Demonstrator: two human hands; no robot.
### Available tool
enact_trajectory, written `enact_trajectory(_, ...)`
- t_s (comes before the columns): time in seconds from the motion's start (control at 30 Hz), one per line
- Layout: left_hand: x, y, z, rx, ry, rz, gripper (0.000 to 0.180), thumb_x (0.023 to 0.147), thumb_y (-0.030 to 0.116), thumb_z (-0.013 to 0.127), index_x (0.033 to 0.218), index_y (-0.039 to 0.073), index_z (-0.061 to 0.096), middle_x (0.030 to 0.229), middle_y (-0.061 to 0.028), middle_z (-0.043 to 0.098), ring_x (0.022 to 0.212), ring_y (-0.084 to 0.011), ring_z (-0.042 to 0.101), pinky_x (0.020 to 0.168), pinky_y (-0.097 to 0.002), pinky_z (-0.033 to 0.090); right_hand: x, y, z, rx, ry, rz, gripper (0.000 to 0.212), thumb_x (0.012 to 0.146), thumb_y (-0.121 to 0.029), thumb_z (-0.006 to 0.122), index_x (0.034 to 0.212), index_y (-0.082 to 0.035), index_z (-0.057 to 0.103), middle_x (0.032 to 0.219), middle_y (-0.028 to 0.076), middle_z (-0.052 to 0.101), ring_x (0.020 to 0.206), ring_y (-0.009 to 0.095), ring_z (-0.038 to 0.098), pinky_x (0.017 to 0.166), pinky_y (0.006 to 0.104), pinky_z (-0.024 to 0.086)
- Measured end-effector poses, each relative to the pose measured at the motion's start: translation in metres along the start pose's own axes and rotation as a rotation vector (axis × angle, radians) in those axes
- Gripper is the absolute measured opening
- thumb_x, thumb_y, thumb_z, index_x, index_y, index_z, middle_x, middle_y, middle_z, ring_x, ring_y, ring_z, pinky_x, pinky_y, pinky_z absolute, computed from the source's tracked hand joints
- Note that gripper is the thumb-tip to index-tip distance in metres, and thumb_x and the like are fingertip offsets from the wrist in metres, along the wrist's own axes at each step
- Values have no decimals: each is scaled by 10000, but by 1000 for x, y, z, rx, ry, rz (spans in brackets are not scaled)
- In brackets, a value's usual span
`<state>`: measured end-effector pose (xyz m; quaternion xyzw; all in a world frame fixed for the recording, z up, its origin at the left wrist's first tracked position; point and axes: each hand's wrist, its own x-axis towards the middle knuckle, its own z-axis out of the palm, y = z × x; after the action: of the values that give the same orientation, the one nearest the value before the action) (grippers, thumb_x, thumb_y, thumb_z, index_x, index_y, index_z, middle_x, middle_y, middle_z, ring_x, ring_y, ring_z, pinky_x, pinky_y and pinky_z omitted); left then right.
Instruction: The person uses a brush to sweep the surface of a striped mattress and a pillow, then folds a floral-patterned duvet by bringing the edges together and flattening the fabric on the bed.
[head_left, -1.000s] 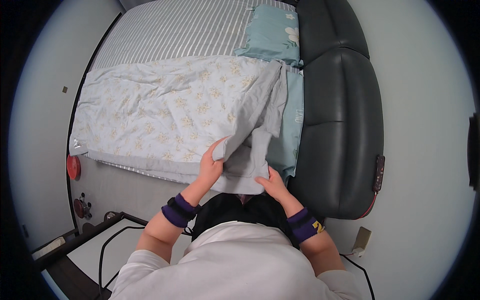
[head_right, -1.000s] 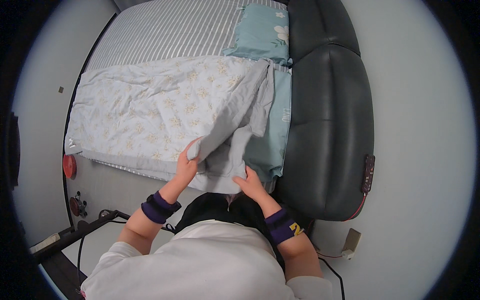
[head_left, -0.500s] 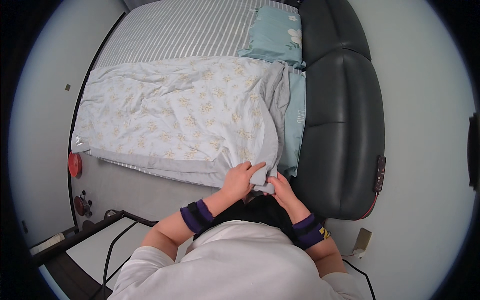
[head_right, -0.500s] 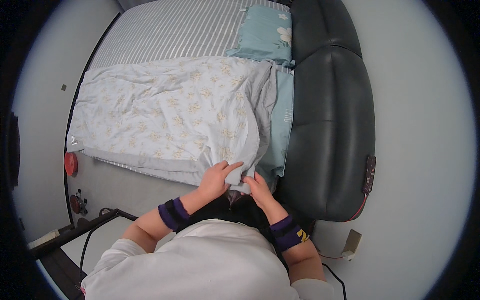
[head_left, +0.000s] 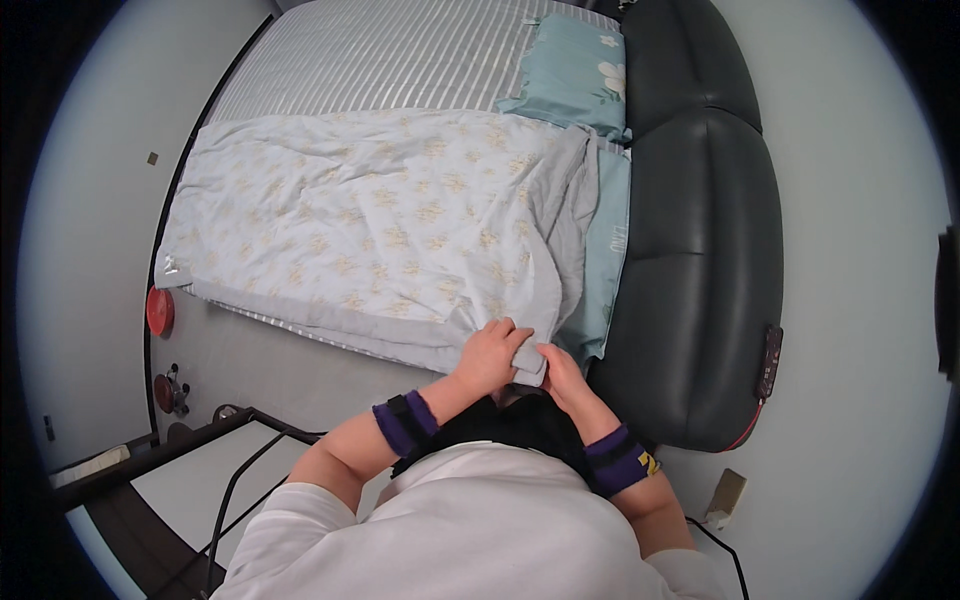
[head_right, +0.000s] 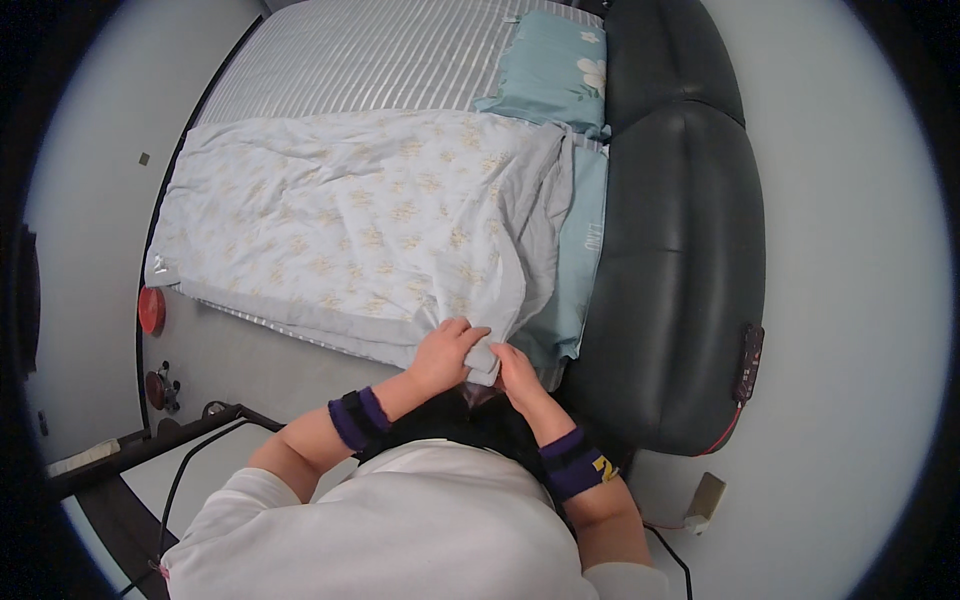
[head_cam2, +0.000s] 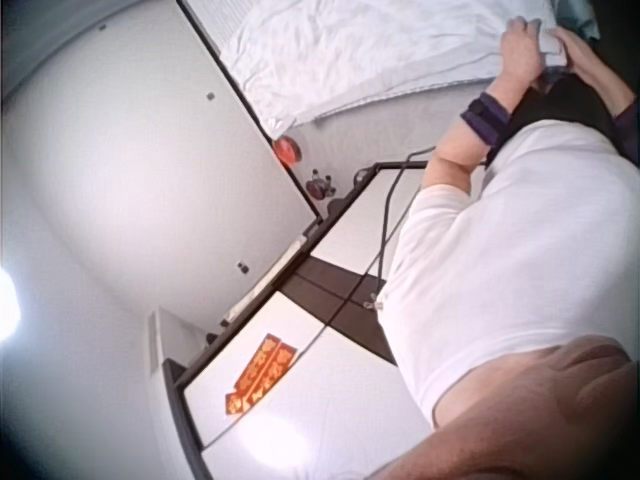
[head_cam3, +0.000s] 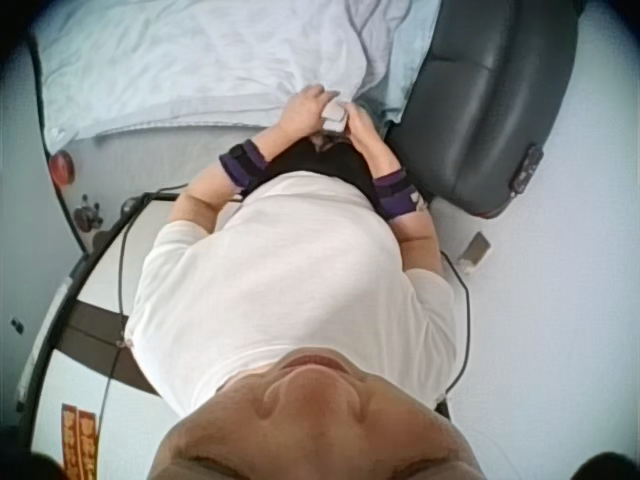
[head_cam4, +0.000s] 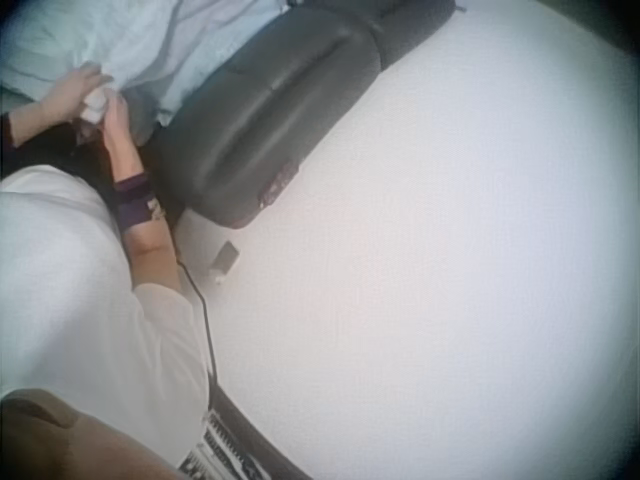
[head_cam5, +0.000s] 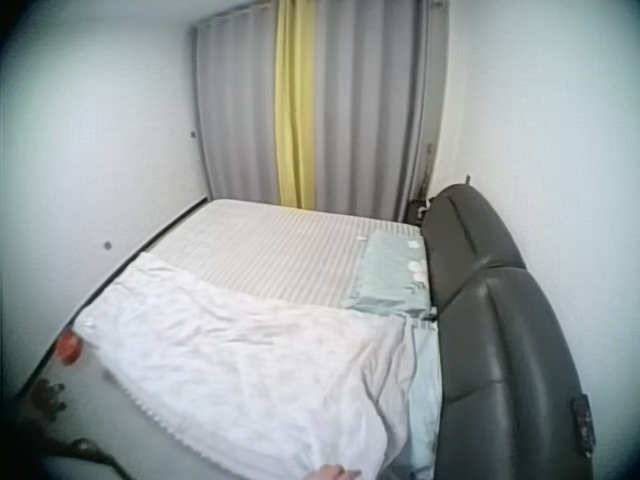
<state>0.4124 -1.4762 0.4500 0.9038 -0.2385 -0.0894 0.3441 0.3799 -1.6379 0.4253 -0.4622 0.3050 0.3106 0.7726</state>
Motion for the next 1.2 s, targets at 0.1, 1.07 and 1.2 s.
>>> enact_trajectory(0.1, 8, -27, -9, -43, 204, 13, 493, 559, -47, 591, 1035, 80, 589, 911, -116, 536, 885, -323, 527, 744, -397, 454, -7, -4, -13, 162, 25, -95, 237, 879, -226, 498, 979, -25, 575, 911, 45, 583, 811, 129, 568, 660, 277, 464)
enact_trajectory(1.07, -46, -160, -8, -1284, 667, -1211, 704, 824, 521, 565, 1252, 31, 295, 1182, -188, 450, 957, -261, 547, 672, -379, 512, -81, -117, -34, 379, 48, -535, 492, 834, -259, 467, 1229, 32, 431, 1171, 135, 547, 1060, 266, 546, 900, 398, 446)
enact_trajectory(1.2, -24, -176, -10, -1642, 442, -1395, 674, 803, 481, 608, 1263, 100, 296, 1289, -179, 382, 1019, -338, 530, 927, -503, 401, -84, -114, -26, 281, 32, -524, 500, 825, -248, 466, 1224, 52, 427, 1174, 157, 540, 1058, 264, 548, 909, 376, 442)
